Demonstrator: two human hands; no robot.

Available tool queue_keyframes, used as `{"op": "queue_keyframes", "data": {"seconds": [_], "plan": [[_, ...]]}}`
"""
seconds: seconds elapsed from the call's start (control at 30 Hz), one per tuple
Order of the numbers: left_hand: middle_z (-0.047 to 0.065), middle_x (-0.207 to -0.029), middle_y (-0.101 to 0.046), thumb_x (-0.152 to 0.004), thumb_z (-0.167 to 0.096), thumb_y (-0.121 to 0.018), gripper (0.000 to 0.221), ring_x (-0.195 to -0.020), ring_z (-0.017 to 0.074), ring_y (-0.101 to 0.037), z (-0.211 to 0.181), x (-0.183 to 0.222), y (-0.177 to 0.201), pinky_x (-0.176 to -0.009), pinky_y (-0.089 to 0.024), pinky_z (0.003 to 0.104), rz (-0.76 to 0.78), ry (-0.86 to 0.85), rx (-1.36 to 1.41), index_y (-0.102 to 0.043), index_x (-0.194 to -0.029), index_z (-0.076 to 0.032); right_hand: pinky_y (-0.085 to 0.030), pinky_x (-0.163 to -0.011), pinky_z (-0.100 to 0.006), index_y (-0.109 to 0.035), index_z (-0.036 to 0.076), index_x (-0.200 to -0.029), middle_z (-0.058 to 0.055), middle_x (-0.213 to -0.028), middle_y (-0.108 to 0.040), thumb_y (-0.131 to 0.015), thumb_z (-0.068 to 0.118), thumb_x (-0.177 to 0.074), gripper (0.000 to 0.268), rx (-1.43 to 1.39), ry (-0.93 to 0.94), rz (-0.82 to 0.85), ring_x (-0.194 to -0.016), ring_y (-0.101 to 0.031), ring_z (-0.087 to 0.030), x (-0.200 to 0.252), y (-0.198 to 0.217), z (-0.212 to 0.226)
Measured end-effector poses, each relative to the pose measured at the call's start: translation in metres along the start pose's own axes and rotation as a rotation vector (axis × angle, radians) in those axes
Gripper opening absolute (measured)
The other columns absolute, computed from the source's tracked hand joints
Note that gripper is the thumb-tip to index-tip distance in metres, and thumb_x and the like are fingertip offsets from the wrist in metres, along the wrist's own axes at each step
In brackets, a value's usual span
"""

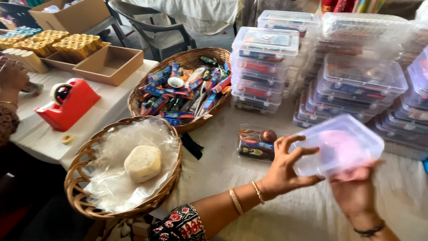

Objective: The person packs assorted small items such as toothpaste tubes, snack bars, and small bottles into clear plastic containers, closes the lids, stacks the filled containers, and places them into a cardboard box.

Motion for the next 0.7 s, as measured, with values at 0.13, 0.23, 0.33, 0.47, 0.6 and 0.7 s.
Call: {"op": "queue_keyframes", "data": {"seconds": [0.13, 0.23, 0.33, 0.47, 0.6, 0.7], "plan": [[0.014, -0.151, -0.048, -0.074, -0.035, -0.087, 0.064, -0.146, 0.0335, -0.038, 0.016, -0.014, 0.022, -0.128, -0.033, 0.050, -0.068, 0.045, 0.121, -0.068, -0.132, -0.016, -0.039, -0.079, -0.044, -0.046, 0.007, -0.141, -0.007, -0.121, -0.053, -0.045, 0.056, -0.108, 0.059, 0.444, -0.084, -0.002, -0.105, -0.051, -0.022, -0.013, 0.113, -0.076], [0.014, -0.151, -0.049, -0.074, -0.032, -0.087, 0.062, -0.145, 0.0334, -0.040, 0.021, -0.024, 0.036, -0.125, -0.035, 0.049, -0.050, 0.039, 0.124, -0.069, -0.131, -0.013, -0.040, -0.076, -0.044, -0.057, 0.004, -0.119, -0.011, -0.100, -0.056, -0.054, 0.049, -0.111, 0.045, 1.090, -0.015, 0.043, -0.090, -0.049, -0.027, -0.026, 0.123, -0.025], [0.014, -0.149, -0.049, -0.075, -0.034, -0.086, 0.060, -0.142, 0.0339, -0.041, 0.019, -0.029, 0.036, -0.121, -0.037, 0.049, 0.030, 0.028, 0.141, -0.069, -0.128, -0.013, -0.045, -0.092, -0.041, -0.062, 0.011, -0.118, -0.007, -0.111, -0.059, -0.066, 0.047, -0.101, 0.040, 1.753, 0.235, 0.063, -0.104, -0.053, -0.025, -0.028, 0.073, 0.052], [0.013, -0.147, -0.052, -0.075, -0.038, -0.084, 0.061, -0.139, 0.0335, -0.043, 0.015, -0.030, 0.027, -0.120, -0.032, 0.050, 0.147, -0.026, 0.080, -0.069, -0.128, -0.015, -0.042, -0.111, -0.041, -0.050, 0.011, -0.145, -0.007, -0.139, -0.052, -0.075, 0.046, -0.090, 0.070, 1.192, 0.338, 0.118, -0.132, -0.049, -0.024, -0.030, 0.040, 0.091], [0.012, -0.146, -0.053, -0.075, -0.041, -0.084, 0.061, -0.137, 0.0323, -0.043, 0.014, -0.028, 0.018, -0.119, -0.026, 0.051, 0.207, -0.055, 0.064, -0.068, -0.128, -0.016, -0.040, -0.114, -0.041, -0.037, 0.014, -0.155, -0.005, -0.149, -0.046, -0.076, 0.054, -0.087, 0.087, 0.451, -0.017, 0.278, -0.141, -0.043, -0.022, -0.018, 0.015, 0.060], [0.012, -0.146, -0.052, -0.075, -0.044, -0.085, 0.062, -0.137, 0.0318, -0.042, 0.015, -0.026, 0.016, -0.119, -0.024, 0.050, 0.245, -0.064, 0.045, -0.068, -0.128, -0.016, -0.037, -0.118, -0.041, -0.032, 0.016, -0.159, -0.005, -0.155, -0.036, -0.082, 0.053, -0.080, 0.101, 0.566, 0.025, 0.350, -0.146, -0.036, -0.022, -0.014, 0.014, 0.043]]}}
Point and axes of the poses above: each hand's wrist, its own x-axis away from the middle knuckle, its own y-axis out of the back of the hand, z = x × y, the point moved 9 cm from there along -x, towards the middle knuckle
